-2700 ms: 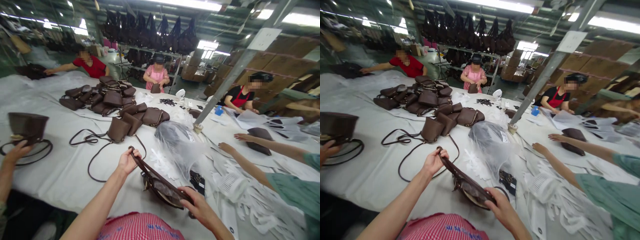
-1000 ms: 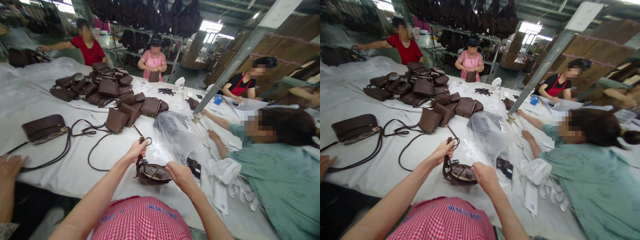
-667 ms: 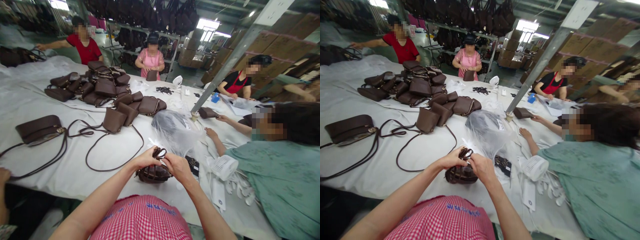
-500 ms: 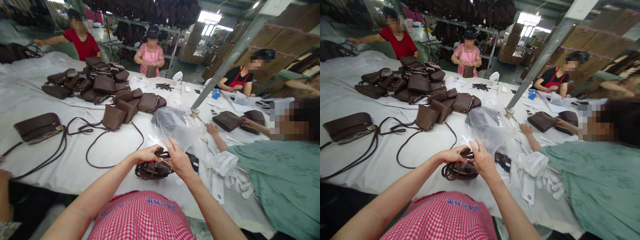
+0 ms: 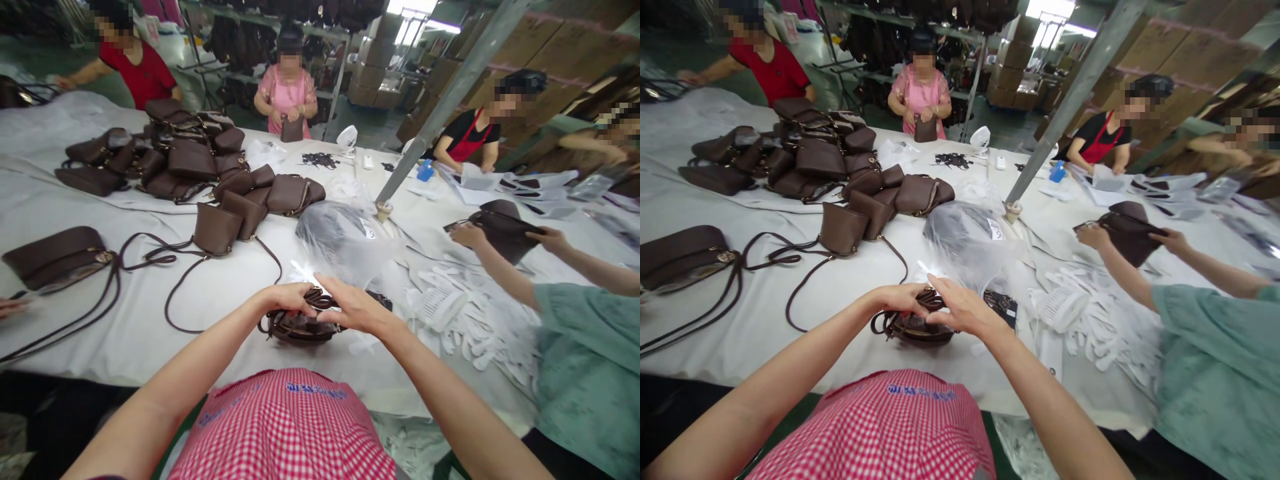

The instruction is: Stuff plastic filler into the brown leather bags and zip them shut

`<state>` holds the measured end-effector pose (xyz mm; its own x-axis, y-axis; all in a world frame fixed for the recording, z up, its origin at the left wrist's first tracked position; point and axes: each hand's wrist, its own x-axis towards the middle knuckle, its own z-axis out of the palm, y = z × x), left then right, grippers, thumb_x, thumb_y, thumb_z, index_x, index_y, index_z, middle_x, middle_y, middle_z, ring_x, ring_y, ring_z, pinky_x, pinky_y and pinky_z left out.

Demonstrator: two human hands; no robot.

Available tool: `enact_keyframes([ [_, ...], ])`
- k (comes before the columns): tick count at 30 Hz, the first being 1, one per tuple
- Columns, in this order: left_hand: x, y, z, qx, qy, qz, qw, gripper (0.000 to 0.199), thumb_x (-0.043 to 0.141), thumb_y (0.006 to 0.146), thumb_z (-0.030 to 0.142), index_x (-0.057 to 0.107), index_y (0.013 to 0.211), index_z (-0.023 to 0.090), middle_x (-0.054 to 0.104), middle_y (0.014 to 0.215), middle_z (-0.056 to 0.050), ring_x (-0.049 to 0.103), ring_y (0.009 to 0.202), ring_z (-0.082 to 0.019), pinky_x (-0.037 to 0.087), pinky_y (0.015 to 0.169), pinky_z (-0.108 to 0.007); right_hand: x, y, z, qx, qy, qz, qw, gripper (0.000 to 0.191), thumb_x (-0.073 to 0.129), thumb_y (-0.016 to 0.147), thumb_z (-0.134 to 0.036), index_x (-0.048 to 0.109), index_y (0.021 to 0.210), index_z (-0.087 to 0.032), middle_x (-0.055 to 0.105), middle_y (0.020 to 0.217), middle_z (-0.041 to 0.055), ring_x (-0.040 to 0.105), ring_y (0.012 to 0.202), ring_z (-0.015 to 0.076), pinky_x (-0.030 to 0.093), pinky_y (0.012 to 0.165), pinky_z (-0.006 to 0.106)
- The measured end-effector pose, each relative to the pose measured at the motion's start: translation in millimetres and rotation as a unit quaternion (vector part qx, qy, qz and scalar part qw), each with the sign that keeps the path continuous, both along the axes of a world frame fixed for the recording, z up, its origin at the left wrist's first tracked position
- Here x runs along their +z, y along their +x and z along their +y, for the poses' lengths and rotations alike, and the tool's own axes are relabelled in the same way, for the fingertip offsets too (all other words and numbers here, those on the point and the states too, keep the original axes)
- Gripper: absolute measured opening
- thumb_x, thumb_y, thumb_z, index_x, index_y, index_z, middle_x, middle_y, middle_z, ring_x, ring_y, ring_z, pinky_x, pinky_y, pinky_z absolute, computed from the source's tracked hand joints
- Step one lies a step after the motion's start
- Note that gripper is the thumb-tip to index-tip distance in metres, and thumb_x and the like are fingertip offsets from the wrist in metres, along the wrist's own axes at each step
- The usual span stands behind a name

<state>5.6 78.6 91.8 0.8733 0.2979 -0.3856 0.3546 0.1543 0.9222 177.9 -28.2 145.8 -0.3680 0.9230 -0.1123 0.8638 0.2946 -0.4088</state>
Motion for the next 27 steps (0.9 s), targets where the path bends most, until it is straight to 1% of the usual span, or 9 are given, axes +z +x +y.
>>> enact_keyframes([
  [4, 2.5, 16, 0, -0.013, 0.035, 0.043, 0.998, 0.027, 0.072, 0.053, 0.012, 0.06, 0.076, 0.017, 0.049, 0.048, 0.007, 0.037, 0.035, -0.009, 0.023, 0.035, -0.022, 1.2, -15, 10, -0.004, 0.004, -0.076, 0.997, 0.055, 0.055, 0.092, -0.024, 0.033, 0.141, -0.012, 0.053, 0.129, 0.0181, 0.062, 0.103, 0.0258, 0.051, 0.08, 0.034],
  [8, 2.3, 23, 0, 0.002, 0.015, 0.04, 0.999, 0.036, 0.074, 0.051, 0.013, 0.055, 0.081, 0.019, 0.053, 0.058, 0.006, 0.04, 0.037, -0.009, 0.026, 0.036, -0.022, -1.0, -16, 18, -0.011, -0.017, -0.177, 0.984, 0.039, 0.051, 0.095, -0.036, 0.048, 0.124, -0.009, 0.062, 0.106, 0.0148, 0.066, 0.086, 0.0264, 0.048, 0.065, 0.031],
  [12, 2.6, 19, 3, 0.006, 0.033, 0.013, 0.999, 0.036, 0.073, 0.053, 0.012, 0.058, 0.085, 0.018, 0.055, 0.063, 0.006, 0.044, 0.044, -0.01, 0.031, 0.041, -0.021, -6.6, -8, 21, -0.01, -0.032, -0.211, 0.977, 0.032, 0.047, 0.097, -0.037, 0.055, 0.112, -0.01, 0.063, 0.101, 0.0136, 0.065, 0.083, 0.0249, 0.043, 0.063, 0.029],
  [15, 8.1, 11, 8, -0.027, 0.062, -0.029, 0.997, 0.022, 0.071, 0.058, 0.014, 0.062, 0.078, 0.016, 0.058, 0.066, 0.003, 0.05, 0.056, -0.012, 0.035, 0.049, -0.02, -7.6, 1, 21, -0.013, -0.025, -0.206, 0.978, 0.03, 0.044, 0.098, -0.037, 0.056, 0.111, -0.012, 0.063, 0.1, 0.0112, 0.064, 0.082, 0.0224, 0.04, 0.061, 0.027],
  [17, 13.9, 5, 7, -0.042, 0.058, -0.03, 0.997, 0.013, 0.068, 0.069, 0.022, 0.062, 0.078, 0.015, 0.057, 0.064, 0.002, 0.05, 0.058, -0.013, 0.036, 0.052, -0.021, -4.8, 8, 22, -0.025, -0.02, -0.198, 0.98, 0.029, 0.044, 0.099, -0.036, 0.056, 0.109, -0.013, 0.062, 0.101, 0.0104, 0.063, 0.081, 0.0206, 0.039, 0.061, 0.026],
  [20, 19.0, -4, -7, -0.023, -0.009, -0.031, 0.999, 0.023, 0.062, 0.08, 0.037, 0.058, 0.086, 0.016, 0.048, 0.057, 0.004, 0.042, 0.051, -0.011, 0.033, 0.049, -0.022, 1.4, 22, 23, -0.026, -0.006, -0.145, 0.989, 0.028, 0.045, 0.098, -0.035, 0.058, 0.11, -0.013, 0.062, 0.102, 0.0101, 0.061, 0.082, 0.019, 0.04, 0.065, 0.025],
  [23, 10.3, -19, -27, 0.025, -0.111, -0.017, 0.993, 0.033, 0.065, 0.079, 0.046, 0.051, 0.09, 0.018, 0.034, 0.056, 0.009, 0.027, 0.045, -0.006, 0.025, 0.043, -0.019, -3.0, 47, 14, -0.017, 0.014, -0.012, 1.0, 0.032, 0.051, 0.096, -0.037, 0.055, 0.119, -0.016, 0.062, 0.111, 0.0084, 0.059, 0.096, 0.018, 0.043, 0.078, 0.025],
  [25, -3.5, -32, -37, 0.076, -0.167, 0.016, 0.983, 0.037, 0.067, 0.078, 0.049, 0.045, 0.085, 0.019, 0.029, 0.057, 0.011, 0.02, 0.044, -0.004, 0.019, 0.041, -0.017, -19.8, 68, -1, -0.097, -0.017, 0.022, 0.995, 0.032, 0.046, 0.097, -0.038, 0.056, 0.12, -0.018, 0.062, 0.114, 0.0068, 0.057, 0.102, 0.0165, 0.042, 0.084, 0.024],
  [27, -19.0, -44, -44, 0.139, -0.215, 0.037, 0.966, 0.043, 0.07, 0.075, 0.051, 0.039, 0.078, 0.021, 0.026, 0.055, 0.012, 0.016, 0.043, -0.003, 0.015, 0.04, -0.016, -49.4, 84, -23, -0.228, -0.102, -0.035, 0.968, 0.032, 0.035, 0.101, -0.032, 0.063, 0.106, -0.017, 0.067, 0.104, 0.0063, 0.06, 0.098, 0.016, 0.041, 0.084, 0.024],
])
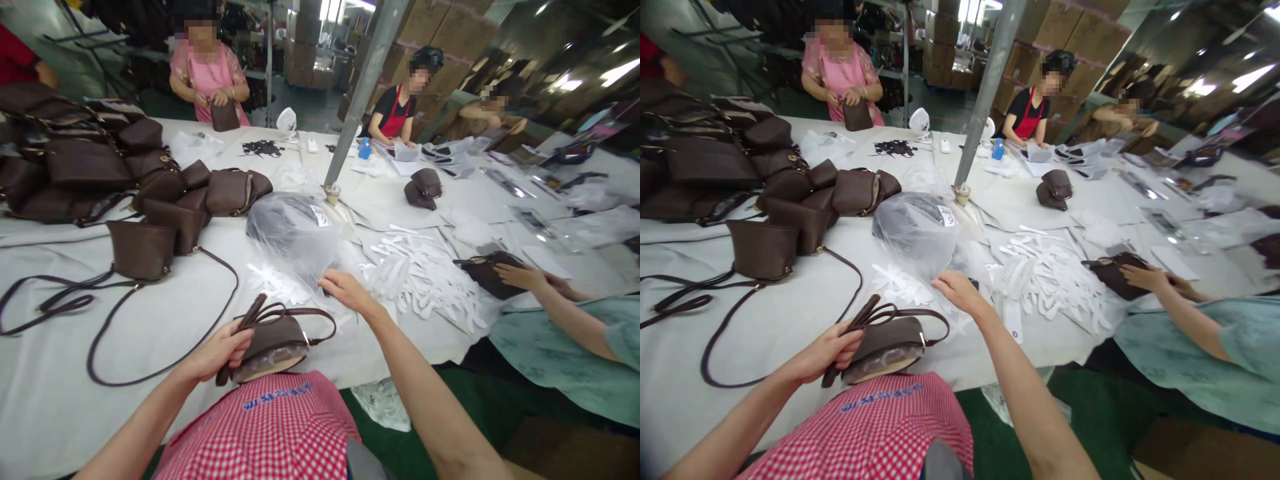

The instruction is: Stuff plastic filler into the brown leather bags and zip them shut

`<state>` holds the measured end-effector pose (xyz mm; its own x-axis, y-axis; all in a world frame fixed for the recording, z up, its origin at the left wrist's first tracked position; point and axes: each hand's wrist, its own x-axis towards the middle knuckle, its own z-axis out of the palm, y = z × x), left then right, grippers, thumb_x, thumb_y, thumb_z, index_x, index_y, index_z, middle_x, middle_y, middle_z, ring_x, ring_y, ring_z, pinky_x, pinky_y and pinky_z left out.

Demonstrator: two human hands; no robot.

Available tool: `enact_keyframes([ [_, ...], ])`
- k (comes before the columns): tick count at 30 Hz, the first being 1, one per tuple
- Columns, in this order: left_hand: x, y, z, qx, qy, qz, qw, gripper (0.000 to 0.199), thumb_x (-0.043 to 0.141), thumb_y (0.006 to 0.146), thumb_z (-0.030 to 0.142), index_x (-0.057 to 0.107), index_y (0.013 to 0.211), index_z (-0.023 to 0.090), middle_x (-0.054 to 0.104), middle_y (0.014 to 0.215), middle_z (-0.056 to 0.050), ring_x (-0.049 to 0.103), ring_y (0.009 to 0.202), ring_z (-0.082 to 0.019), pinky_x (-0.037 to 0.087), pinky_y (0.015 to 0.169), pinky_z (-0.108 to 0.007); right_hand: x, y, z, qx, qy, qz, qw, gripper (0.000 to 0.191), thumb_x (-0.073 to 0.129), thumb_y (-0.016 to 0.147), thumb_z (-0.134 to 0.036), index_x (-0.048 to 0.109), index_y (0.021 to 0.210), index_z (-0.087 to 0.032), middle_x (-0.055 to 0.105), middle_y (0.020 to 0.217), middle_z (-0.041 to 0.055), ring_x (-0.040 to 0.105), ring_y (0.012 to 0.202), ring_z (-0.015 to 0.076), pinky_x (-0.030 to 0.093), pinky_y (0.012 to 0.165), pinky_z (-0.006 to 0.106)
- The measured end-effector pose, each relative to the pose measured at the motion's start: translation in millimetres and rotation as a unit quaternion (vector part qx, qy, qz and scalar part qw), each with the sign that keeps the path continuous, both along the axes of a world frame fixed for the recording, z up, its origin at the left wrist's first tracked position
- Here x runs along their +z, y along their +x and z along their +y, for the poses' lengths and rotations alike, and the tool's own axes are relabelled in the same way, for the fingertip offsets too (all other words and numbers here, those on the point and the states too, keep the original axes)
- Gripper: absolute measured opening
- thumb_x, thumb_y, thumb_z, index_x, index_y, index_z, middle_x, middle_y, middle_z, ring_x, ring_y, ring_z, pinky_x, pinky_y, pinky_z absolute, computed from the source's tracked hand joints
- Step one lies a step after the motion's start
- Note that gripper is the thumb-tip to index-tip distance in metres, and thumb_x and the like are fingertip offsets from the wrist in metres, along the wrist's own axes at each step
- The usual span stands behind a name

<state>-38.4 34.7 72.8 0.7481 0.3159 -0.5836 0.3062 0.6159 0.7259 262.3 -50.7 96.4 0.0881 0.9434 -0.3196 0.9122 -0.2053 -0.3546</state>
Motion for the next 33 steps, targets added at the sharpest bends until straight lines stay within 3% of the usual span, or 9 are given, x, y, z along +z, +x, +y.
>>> enact_keyframes([
  [3, -15.7, -9, -5, 0.072, -0.061, 0.008, 0.995, 0.051, 0.073, 0.071, 0.052, 0.032, 0.072, 0.021, 0.024, 0.055, 0.013, 0.013, 0.043, -0.001, 0.015, 0.039, -0.014, -58.9, 2, -34, -0.061, -0.095, -0.045, 0.993, 0.02, 0.051, 0.091, -0.02, 0.069, 0.084, -0.013, 0.07, 0.087, 0.0101, 0.065, 0.088, 0.0203, 0.043, 0.077, 0.025],
  [7, -18.6, -10, -7, 0.137, -0.098, 0.0, 0.986, 0.052, 0.076, 0.07, 0.051, 0.035, 0.071, 0.019, 0.027, 0.056, 0.012, 0.013, 0.043, 0.0, 0.018, 0.038, -0.014, -128.9, -25, -58, -0.127, -0.129, -0.09, 0.979, 0.024, 0.047, 0.086, -0.005, 0.067, 0.097, -0.01, 0.067, 0.102, 0.0176, 0.065, 0.093, 0.0229, 0.046, 0.075, 0.027],
  [10, -16.3, -10, -5, 0.159, -0.102, 0.007, 0.982, 0.051, 0.078, 0.068, 0.05, 0.039, 0.073, 0.018, 0.029, 0.056, 0.012, 0.013, 0.042, 0.001, 0.019, 0.038, -0.014, -161.0, -39, -54, -0.173, -0.109, -0.106, 0.973, 0.032, 0.042, 0.084, 0.0, 0.062, 0.108, -0.006, 0.062, 0.111, 0.0239, 0.061, 0.103, 0.0269, 0.047, 0.077, 0.03],
  [14, -14.6, -8, -3, 0.164, -0.085, 0.029, 0.982, 0.053, 0.078, 0.067, 0.052, 0.038, 0.073, 0.018, 0.028, 0.056, 0.012, 0.014, 0.042, 0.001, 0.019, 0.038, -0.013, -183.1, -35, -41, -0.198, -0.085, -0.068, 0.974, 0.029, 0.047, 0.08, 0.001, 0.062, 0.105, -0.003, 0.065, 0.103, 0.0253, 0.062, 0.1, 0.0292, 0.046, 0.08, 0.033],
  [19, -13.9, -4, 2, 0.149, -0.054, 0.036, 0.987, 0.053, 0.076, 0.068, 0.053, 0.036, 0.073, 0.019, 0.026, 0.055, 0.013, 0.015, 0.042, 0.0, 0.018, 0.038, -0.014, -182.6, -9, -40, -0.203, -0.053, 0.046, 0.977, 0.02, 0.048, 0.086, -0.011, 0.067, 0.087, -0.012, 0.071, 0.09, 0.0163, 0.065, 0.091, 0.0243, 0.044, 0.082, 0.033],
  [22, -13.4, -4, 10, 0.148, -0.051, 0.021, 0.987, 0.052, 0.077, 0.069, 0.052, 0.036, 0.074, 0.02, 0.028, 0.056, 0.013, 0.016, 0.043, 0.0, 0.019, 0.038, -0.014, -167.8, 4, -45, -0.198, -0.017, 0.143, 0.97, 0.031, 0.043, 0.092, -0.027, 0.067, 0.077, -0.016, 0.073, 0.086, 0.0105, 0.066, 0.089, 0.0215, 0.045, 0.084, 0.031],
  [26, -11.2, -5, 21, 0.146, -0.045, 0.01, 0.988, 0.052, 0.076, 0.069, 0.051, 0.035, 0.075, 0.02, 0.029, 0.056, 0.013, 0.016, 0.043, 0.0, 0.018, 0.039, -0.014, -139.0, -1, -50, -0.196, 0.035, 0.267, 0.943, 0.049, 0.036, 0.094, -0.051, 0.068, 0.089, -0.015, 0.074, 0.096, 0.0113, 0.068, 0.094, 0.0231, 0.048, 0.085, 0.034],
  [28, -9.2, -3, 24, 0.136, -0.03, 0.014, 0.99, 0.051, 0.075, 0.07, 0.051, 0.035, 0.075, 0.02, 0.028, 0.056, 0.013, 0.016, 0.042, 0.0, 0.018, 0.039, -0.014, -124.0, -11, -51, -0.215, 0.057, 0.356, 0.908, 0.052, 0.041, 0.09, -0.06, 0.067, 0.095, -0.015, 0.073, 0.101, 0.0116, 0.067, 0.1, 0.0245, 0.047, 0.09, 0.037],
  [33, -5.5, 2, 22, 0.119, 0.004, 0.015, 0.993, 0.047, 0.07, 0.074, 0.049, 0.032, 0.076, 0.022, 0.026, 0.055, 0.014, 0.017, 0.041, -0.001, 0.016, 0.039, -0.015, -93.0, -39, -42, -0.294, 0.081, 0.556, 0.773, 0.046, 0.067, 0.074, -0.061, 0.067, 0.084, -0.016, 0.075, 0.094, 0.0112, 0.068, 0.097, 0.0275, 0.046, 0.095, 0.043],
])
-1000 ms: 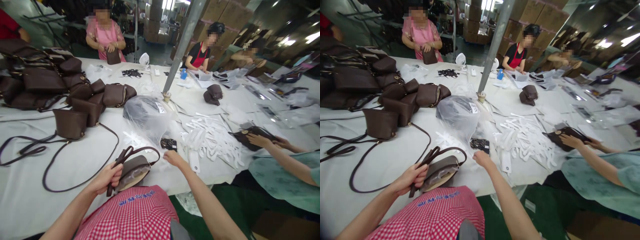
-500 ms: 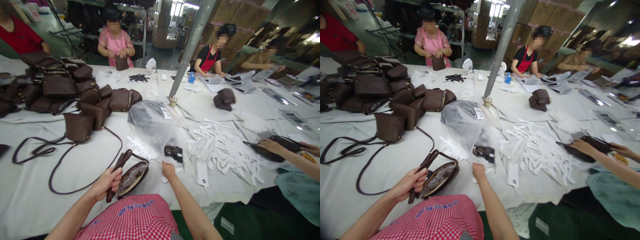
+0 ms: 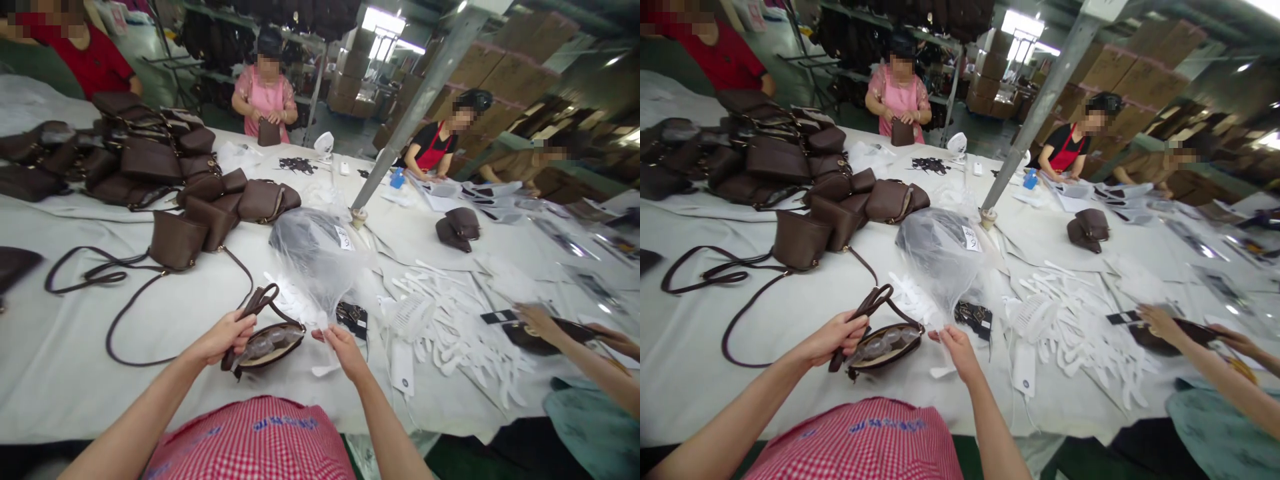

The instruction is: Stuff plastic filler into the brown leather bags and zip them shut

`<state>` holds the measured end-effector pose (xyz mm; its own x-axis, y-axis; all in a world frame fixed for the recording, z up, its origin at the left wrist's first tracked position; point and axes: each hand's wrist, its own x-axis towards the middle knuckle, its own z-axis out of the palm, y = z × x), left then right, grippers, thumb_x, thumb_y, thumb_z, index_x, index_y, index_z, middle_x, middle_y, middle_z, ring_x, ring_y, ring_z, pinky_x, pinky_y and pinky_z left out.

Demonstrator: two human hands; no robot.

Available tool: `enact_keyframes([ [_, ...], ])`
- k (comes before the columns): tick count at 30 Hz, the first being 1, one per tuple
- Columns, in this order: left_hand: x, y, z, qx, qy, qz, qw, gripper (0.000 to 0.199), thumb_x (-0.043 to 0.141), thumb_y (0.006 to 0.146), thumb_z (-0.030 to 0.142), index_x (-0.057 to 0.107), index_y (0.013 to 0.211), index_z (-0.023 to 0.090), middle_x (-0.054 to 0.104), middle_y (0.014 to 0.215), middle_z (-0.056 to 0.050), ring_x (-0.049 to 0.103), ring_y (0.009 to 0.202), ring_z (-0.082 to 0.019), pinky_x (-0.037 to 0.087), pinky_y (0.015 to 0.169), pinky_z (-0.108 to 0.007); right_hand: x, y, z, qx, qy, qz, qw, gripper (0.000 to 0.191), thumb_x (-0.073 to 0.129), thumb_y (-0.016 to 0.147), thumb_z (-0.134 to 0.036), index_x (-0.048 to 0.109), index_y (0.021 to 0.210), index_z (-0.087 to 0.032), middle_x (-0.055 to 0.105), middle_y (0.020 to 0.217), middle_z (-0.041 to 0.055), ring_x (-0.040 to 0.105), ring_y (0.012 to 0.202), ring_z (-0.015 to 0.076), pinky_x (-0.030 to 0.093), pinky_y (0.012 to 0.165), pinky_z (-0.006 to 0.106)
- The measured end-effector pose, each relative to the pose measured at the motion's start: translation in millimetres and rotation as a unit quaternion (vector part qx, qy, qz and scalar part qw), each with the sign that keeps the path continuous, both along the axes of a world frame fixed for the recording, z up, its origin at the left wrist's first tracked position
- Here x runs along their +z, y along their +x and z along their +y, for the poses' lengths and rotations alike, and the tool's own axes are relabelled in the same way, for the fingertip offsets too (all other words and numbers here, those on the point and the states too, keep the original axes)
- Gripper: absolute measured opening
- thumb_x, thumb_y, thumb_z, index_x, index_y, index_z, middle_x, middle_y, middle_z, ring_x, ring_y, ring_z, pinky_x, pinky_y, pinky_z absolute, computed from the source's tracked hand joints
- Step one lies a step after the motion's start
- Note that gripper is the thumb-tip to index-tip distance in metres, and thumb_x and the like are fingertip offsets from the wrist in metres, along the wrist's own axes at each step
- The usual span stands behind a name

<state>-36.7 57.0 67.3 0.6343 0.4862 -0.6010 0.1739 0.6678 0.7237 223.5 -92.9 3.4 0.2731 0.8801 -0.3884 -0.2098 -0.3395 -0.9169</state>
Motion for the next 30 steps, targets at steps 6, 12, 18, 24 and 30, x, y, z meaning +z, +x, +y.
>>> enact_keyframes([
  [6, -1.3, 0, -4, 0.017, 0.019, -0.005, 1.0, 0.048, 0.071, 0.072, 0.049, 0.031, 0.076, 0.023, 0.026, 0.054, 0.014, 0.017, 0.04, -0.001, 0.016, 0.039, -0.016, 25.3, -17, 18, -0.04, -0.01, 0.022, 0.999, 0.045, 0.075, 0.066, -0.058, 0.055, 0.075, -0.019, 0.074, 0.086, 0.0069, 0.07, 0.064, 0.0202, 0.056, 0.059, 0.032],
  [12, -6.1, -4, -4, 0.039, 0.01, -0.035, 0.999, 0.056, 0.058, 0.071, 0.072, 0.04, 0.079, 0.02, 0.026, 0.052, 0.014, 0.013, 0.04, -0.002, 0.015, 0.04, -0.016, 43.0, -33, 34, -0.038, 0.022, -0.079, 0.996, 0.047, 0.074, 0.063, -0.06, 0.055, 0.077, -0.018, 0.07, 0.072, 0.0022, 0.06, 0.045, 0.0122, 0.048, 0.041, 0.023],
  [18, -11.0, -3, -6, 0.092, 0.032, -0.03, 0.995, 0.054, 0.054, 0.073, 0.072, 0.041, 0.081, 0.02, 0.026, 0.053, 0.014, 0.016, 0.039, -0.003, 0.016, 0.04, -0.017, 59.7, -64, 46, 0.003, 0.039, -0.092, 0.995, 0.04, 0.068, 0.072, -0.056, 0.055, 0.07, -0.018, 0.062, 0.057, -0.0023, 0.051, 0.038, 0.0079, 0.04, 0.04, 0.019],
  [24, -1.0, 3, -18, 0.031, 0.097, -0.077, 0.992, 0.036, 0.053, 0.082, 0.055, 0.044, 0.079, 0.02, 0.028, 0.05, 0.013, 0.018, 0.039, -0.005, 0.017, 0.04, -0.019, 54.1, -100, 61, 0.069, -0.026, -0.076, 0.994, 0.032, 0.063, 0.074, -0.048, 0.053, 0.066, -0.018, 0.055, 0.048, -0.0047, 0.039, 0.033, 0.0058, 0.026, 0.035, 0.019],
  [30, 13.5, 2, -25, -0.084, 0.275, 0.0, 0.958, 0.026, 0.046, 0.086, 0.034, 0.06, 0.075, 0.015, 0.061, 0.062, 0.001, 0.048, 0.054, -0.012, 0.033, 0.053, -0.023, 43.0, -122, 62, 0.089, -0.018, 0.047, 0.995, 0.017, 0.061, 0.072, -0.033, 0.054, 0.069, -0.018, 0.043, 0.044, -0.0084, 0.033, 0.04, 0.0061, 0.024, 0.04, 0.018],
])
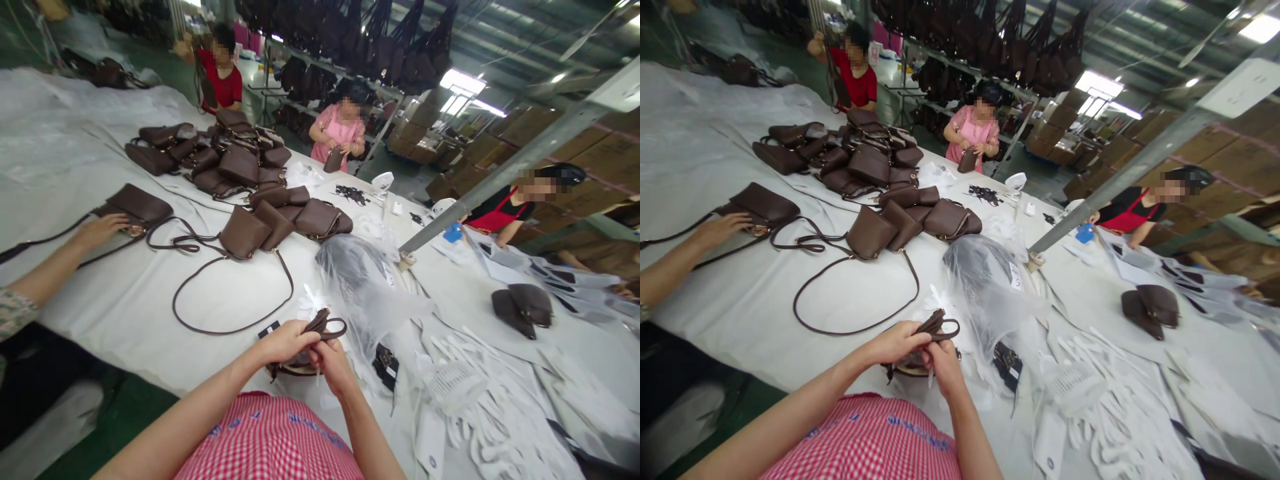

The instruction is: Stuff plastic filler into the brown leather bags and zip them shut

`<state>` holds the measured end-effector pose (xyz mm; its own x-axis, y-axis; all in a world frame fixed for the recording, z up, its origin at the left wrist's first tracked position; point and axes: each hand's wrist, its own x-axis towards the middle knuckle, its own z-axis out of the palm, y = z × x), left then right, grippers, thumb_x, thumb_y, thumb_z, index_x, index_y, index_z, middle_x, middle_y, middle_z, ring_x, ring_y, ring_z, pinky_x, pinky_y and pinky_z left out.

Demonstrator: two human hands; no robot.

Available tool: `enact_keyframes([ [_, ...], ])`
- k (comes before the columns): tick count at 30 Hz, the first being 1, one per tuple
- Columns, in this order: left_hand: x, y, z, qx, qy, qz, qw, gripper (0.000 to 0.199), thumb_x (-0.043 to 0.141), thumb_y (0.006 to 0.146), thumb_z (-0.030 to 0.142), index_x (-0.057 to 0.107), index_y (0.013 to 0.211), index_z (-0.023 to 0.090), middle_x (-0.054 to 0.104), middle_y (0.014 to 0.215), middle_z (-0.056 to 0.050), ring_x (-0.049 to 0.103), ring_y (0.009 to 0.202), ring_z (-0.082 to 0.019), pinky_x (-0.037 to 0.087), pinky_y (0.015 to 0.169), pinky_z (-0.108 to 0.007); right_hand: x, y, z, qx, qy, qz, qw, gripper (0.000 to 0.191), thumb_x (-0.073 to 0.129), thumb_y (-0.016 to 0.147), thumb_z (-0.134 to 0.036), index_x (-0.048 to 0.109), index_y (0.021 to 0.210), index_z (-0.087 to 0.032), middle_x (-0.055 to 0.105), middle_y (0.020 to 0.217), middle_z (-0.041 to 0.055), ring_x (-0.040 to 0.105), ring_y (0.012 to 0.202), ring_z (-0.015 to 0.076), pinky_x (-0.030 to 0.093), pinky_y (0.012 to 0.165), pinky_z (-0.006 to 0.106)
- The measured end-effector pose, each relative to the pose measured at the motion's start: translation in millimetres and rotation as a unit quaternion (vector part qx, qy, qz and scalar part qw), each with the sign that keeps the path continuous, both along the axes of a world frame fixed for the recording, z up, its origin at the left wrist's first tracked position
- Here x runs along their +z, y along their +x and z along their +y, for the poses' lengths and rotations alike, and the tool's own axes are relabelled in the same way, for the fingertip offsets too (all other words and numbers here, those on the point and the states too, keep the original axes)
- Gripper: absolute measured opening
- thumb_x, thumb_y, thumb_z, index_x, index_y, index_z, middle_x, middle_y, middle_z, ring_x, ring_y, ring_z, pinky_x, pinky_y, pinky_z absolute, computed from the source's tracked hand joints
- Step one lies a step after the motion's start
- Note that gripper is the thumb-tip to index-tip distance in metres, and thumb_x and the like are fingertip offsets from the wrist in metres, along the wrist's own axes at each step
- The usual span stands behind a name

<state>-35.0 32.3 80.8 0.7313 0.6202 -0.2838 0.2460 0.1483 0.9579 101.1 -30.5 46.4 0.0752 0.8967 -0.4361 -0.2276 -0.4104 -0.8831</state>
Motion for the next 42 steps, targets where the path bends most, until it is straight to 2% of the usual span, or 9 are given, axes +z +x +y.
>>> enact_keyframes([
  [5, 3.6, -4, -1, 0.036, 0.152, 0.095, 0.983, 0.032, 0.045, 0.088, 0.039, 0.058, 0.069, 0.016, 0.062, 0.069, -0.003, 0.053, 0.066, -0.017, 0.035, 0.062, -0.026, -2.4, -5, -4, -0.049, 0.01, 0.102, 0.994, 0.02, 0.068, 0.061, -0.023, 0.06, 0.078, -0.017, 0.05, 0.061, -0.0048, 0.041, 0.055, 0.0087, 0.028, 0.044, 0.017],
  [9, -0.2, -1, -2, 0.042, 0.202, 0.059, 0.977, 0.037, 0.033, 0.093, 0.037, 0.056, 0.071, 0.018, 0.06, 0.072, -0.003, 0.053, 0.068, -0.017, 0.036, 0.066, -0.026, -4.4, -9, 2, -0.094, 0.022, 0.125, 0.987, 0.023, 0.074, 0.065, -0.031, 0.061, 0.079, -0.018, 0.051, 0.066, -0.0029, 0.042, 0.056, 0.009, 0.026, 0.043, 0.017],
  [14, -6.5, 6, -4, 0.126, 0.091, 0.047, 0.987, 0.037, 0.033, 0.093, 0.039, 0.053, 0.069, 0.018, 0.058, 0.064, -0.001, 0.052, 0.062, -0.016, 0.038, 0.064, -0.027, -8.4, -9, 12, -0.127, 0.028, 0.158, 0.979, 0.023, 0.075, 0.062, -0.03, 0.062, 0.075, -0.018, 0.055, 0.065, -0.0017, 0.044, 0.055, 0.0091, 0.028, 0.041, 0.017],
  [20, -22.1, 11, -9, 0.247, -0.051, -0.021, 0.967, 0.031, 0.056, 0.082, 0.046, 0.05, 0.095, 0.018, 0.051, 0.057, 0.006, 0.043, 0.047, -0.011, 0.032, 0.048, -0.022, -13.6, -8, 21, -0.131, 0.021, 0.181, 0.974, 0.021, 0.078, 0.059, -0.026, 0.063, 0.071, -0.016, 0.057, 0.063, -0.0016, 0.046, 0.053, 0.0077, 0.03, 0.041, 0.016],
  [26, -21.6, 13, -5, 0.23, -0.085, -0.062, 0.967, 0.035, 0.054, 0.081, 0.052, 0.05, 0.08, 0.017, 0.039, 0.051, 0.009, 0.027, 0.041, -0.006, 0.02, 0.042, -0.021, -9.8, -10, 28, -0.13, 0.017, 0.167, 0.977, 0.022, 0.077, 0.058, -0.025, 0.061, 0.071, -0.017, 0.057, 0.062, -0.0028, 0.049, 0.053, 0.0083, 0.033, 0.039, 0.016],
  [30, -23.7, 9, 1, 0.227, -0.057, -0.04, 0.971, 0.034, 0.053, 0.08, 0.049, 0.049, 0.069, 0.017, 0.037, 0.051, 0.007, 0.028, 0.044, -0.007, 0.02, 0.043, -0.022, -1.6, -4, 20, -0.057, -0.013, 0.043, 0.997, 0.03, 0.074, 0.063, -0.034, 0.06, 0.084, -0.018, 0.066, 0.075, 0.0015, 0.059, 0.056, 0.013, 0.042, 0.04, 0.019],
  [35, -31.6, 1, 9, 0.237, -0.049, 0.033, 0.97, 0.024, 0.047, 0.083, 0.041, 0.049, 0.077, 0.018, 0.042, 0.054, 0.006, 0.031, 0.045, -0.009, 0.025, 0.046, -0.023, 6.4, 15, -1, 0.052, 0.014, -0.173, 0.983, 0.024, 0.069, 0.073, -0.041, 0.059, 0.082, -0.021, 0.06, 0.056, -0.0027, 0.058, 0.045, 0.015, 0.043, 0.04, 0.023],
  [39, -28.7, 3, 10, 0.226, -0.025, 0.025, 0.974, 0.023, 0.044, 0.083, 0.034, 0.057, 0.09, 0.016, 0.053, 0.066, 0.002, 0.043, 0.055, -0.012, 0.035, 0.054, -0.024, 24.5, 26, -5, 0.104, 0.062, -0.069, 0.99, 0.026, 0.075, 0.071, -0.037, 0.066, 0.09, -0.022, 0.068, 0.075, 0.0026, 0.068, 0.073, 0.0212, 0.054, 0.063, 0.03],
  [42, -22.5, 6, 9, 0.208, 0.005, 0.002, 0.978, 0.023, 0.043, 0.081, 0.03, 0.06, 0.084, 0.015, 0.058, 0.071, -0.002, 0.05, 0.065, -0.015, 0.04, 0.061, -0.026, 41.4, 33, -4, 0.15, 0.08, 0.051, 0.984, 0.056, 0.082, 0.064, -0.025, 0.062, 0.116, -0.025, 0.067, 0.113, 0.0073, 0.061, 0.109, 0.0267, 0.052, 0.086, 0.038],
])
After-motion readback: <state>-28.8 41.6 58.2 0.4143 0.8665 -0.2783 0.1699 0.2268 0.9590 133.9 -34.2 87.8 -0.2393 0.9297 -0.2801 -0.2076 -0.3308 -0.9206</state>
